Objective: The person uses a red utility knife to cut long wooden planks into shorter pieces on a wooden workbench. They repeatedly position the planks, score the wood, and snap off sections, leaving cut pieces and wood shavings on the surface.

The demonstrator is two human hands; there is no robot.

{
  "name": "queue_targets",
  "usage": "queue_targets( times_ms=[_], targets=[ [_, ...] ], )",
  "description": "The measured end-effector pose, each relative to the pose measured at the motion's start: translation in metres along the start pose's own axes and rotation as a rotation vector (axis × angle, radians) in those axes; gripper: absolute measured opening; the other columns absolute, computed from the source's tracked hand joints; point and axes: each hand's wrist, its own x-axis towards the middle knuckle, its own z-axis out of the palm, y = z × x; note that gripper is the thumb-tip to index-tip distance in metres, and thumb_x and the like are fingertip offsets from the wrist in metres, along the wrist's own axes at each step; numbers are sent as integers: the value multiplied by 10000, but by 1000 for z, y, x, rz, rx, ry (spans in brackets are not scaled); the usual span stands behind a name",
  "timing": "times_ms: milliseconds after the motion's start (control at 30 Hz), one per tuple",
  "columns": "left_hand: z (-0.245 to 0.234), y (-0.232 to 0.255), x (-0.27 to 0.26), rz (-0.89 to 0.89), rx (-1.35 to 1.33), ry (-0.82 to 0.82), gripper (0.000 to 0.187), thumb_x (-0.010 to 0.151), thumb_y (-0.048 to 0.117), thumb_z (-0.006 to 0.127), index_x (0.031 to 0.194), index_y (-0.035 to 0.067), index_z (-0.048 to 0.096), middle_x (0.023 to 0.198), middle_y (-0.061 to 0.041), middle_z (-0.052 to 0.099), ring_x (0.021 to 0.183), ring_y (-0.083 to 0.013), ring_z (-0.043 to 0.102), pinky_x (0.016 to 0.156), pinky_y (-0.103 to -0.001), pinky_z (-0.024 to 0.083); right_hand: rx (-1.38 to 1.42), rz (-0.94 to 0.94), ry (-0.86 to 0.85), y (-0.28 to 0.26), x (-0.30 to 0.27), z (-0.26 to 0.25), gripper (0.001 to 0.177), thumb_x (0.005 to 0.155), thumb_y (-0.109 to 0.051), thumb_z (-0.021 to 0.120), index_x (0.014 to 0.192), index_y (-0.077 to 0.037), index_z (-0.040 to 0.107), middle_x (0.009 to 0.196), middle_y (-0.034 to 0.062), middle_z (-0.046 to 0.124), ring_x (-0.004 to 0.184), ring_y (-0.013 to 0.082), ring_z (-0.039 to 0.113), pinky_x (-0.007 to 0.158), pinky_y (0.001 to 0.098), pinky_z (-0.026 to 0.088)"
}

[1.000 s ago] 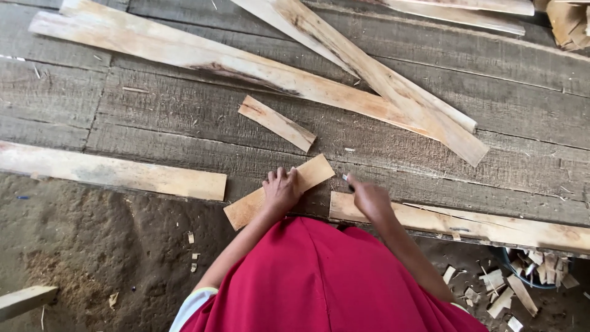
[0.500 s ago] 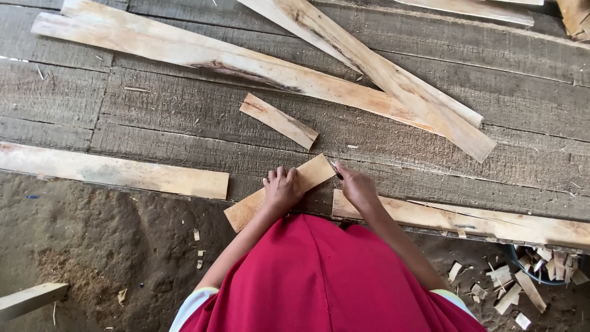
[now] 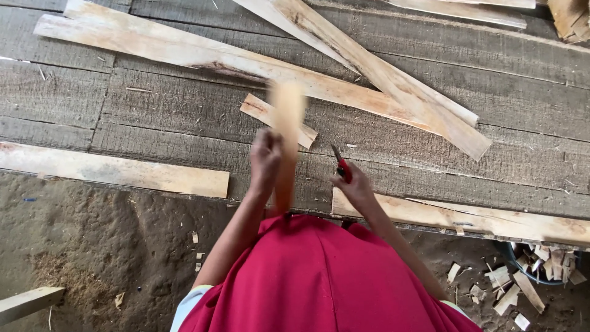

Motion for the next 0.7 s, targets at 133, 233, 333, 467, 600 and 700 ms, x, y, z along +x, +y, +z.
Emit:
queue_targets(
  times_ms=[133, 233, 333, 467, 600, 700],
  targets=[
    [-3, 17, -4, -100, -201, 115, 144, 1024, 189, 610, 1059, 79, 525, 886, -28, 572, 799, -128, 534, 622, -257, 500, -256, -103, 17, -52, -16, 1, 720, 815, -487, 824, 1442, -230, 580, 1138, 212, 549, 1062, 546, 603, 937, 654, 514],
    [-2, -3, -28, -256, -350, 64, 408, 996, 303, 664, 1308, 103, 493, 1154, -144, 637, 966, -247, 659, 654, -355, 637, -537, -303, 26, -54, -19, 7, 900, 803, -627, 760, 1525, -186, 454, 1403, 116, 453, 1030, 462, 669, 815, 610, 609],
    [4, -52, -49, -437, -429, 45, 520, 1002, 209, 630, 1448, 72, 399, 1303, -214, 569, 1071, -293, 631, 722, -410, 653, -725, -166, -105, -49, -19, 10, 961, 825, -593, 768, 1563, -121, 375, 1350, 139, 465, 896, 355, 732, 782, 546, 649],
    [-15, -121, -60, -421, -247, 173, 517, 974, 155, 685, 1397, 18, 421, 1241, -198, 527, 1073, -290, 597, 865, -446, 586, -701, -118, -202, -9, -17, 20, 944, 737, -517, 850, 1490, -115, 447, 1324, 107, 416, 931, 451, 717, 793, 604, 639],
    [-66, -152, -50, -23, 422, 335, 591, 876, -11, 607, 1446, 110, 505, 1351, -221, 458, 1316, -451, 449, 1117, -532, 384, -751, -88, -262, 16, -11, 15, 967, 711, -506, 865, 1507, -159, 439, 1351, 86, 402, 1001, 471, 711, 852, 605, 628],
    [-130, -191, -36, 221, 1063, 286, 448, 698, 137, 724, 1113, 305, 727, 1130, 3, 634, 1033, -280, 621, 914, -419, 482, -804, -127, -320, 19, -13, 20, 962, 702, -483, 888, 1505, -180, 453, 1334, 94, 413, 1012, 496, 702, 858, 617, 627]
  ],
)
